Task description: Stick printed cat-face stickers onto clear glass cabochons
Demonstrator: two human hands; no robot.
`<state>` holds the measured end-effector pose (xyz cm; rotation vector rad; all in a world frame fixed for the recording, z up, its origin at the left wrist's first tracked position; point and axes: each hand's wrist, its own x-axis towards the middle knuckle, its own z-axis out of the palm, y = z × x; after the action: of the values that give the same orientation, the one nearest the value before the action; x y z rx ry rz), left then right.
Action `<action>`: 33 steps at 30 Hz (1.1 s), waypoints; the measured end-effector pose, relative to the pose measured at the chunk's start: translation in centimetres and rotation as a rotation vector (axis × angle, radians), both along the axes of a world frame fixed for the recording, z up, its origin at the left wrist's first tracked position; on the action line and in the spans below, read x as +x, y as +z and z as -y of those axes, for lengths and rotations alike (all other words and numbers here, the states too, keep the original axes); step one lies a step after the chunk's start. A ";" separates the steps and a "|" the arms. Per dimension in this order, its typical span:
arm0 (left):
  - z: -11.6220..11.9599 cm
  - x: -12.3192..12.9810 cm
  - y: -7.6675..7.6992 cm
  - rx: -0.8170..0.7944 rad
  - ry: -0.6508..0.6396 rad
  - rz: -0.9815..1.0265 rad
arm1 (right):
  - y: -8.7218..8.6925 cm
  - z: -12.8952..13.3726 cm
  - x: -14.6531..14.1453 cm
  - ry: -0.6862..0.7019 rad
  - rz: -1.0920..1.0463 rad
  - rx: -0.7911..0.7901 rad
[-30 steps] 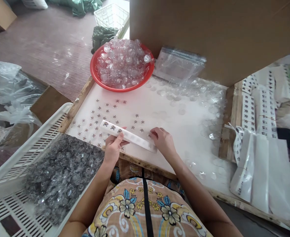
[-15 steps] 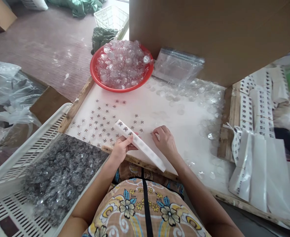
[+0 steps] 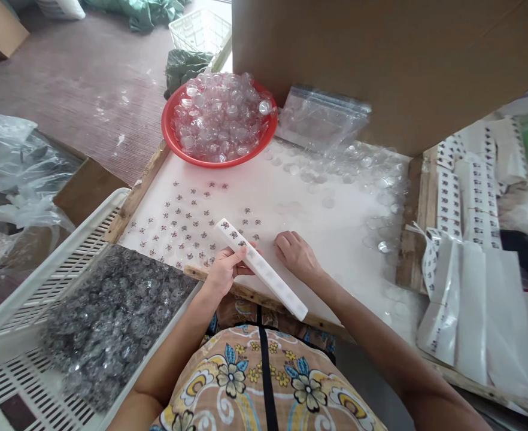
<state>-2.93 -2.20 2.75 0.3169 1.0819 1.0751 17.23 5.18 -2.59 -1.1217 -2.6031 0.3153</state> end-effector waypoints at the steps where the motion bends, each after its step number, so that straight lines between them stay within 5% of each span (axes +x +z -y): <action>1: 0.0 0.0 0.0 0.000 -0.001 -0.003 | -0.1 0.1 0.0 -0.008 0.021 0.016; 11: 0.1 0.0 0.4 -0.001 0.007 -0.013 | -0.5 1.2 -0.4 -0.112 0.085 0.007; 26: 0.4 -0.4 0.2 0.015 0.013 -0.023 | 2.1 1.7 -0.2 -0.181 -0.199 -0.260; 33: 0.5 -0.6 0.2 0.017 0.016 -0.033 | 1.9 0.9 -0.1 -0.253 -0.282 -0.344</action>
<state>-3.52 -2.69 2.99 0.3412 1.1065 1.0970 17.14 4.32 -0.67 -1.3843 -2.1835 0.8208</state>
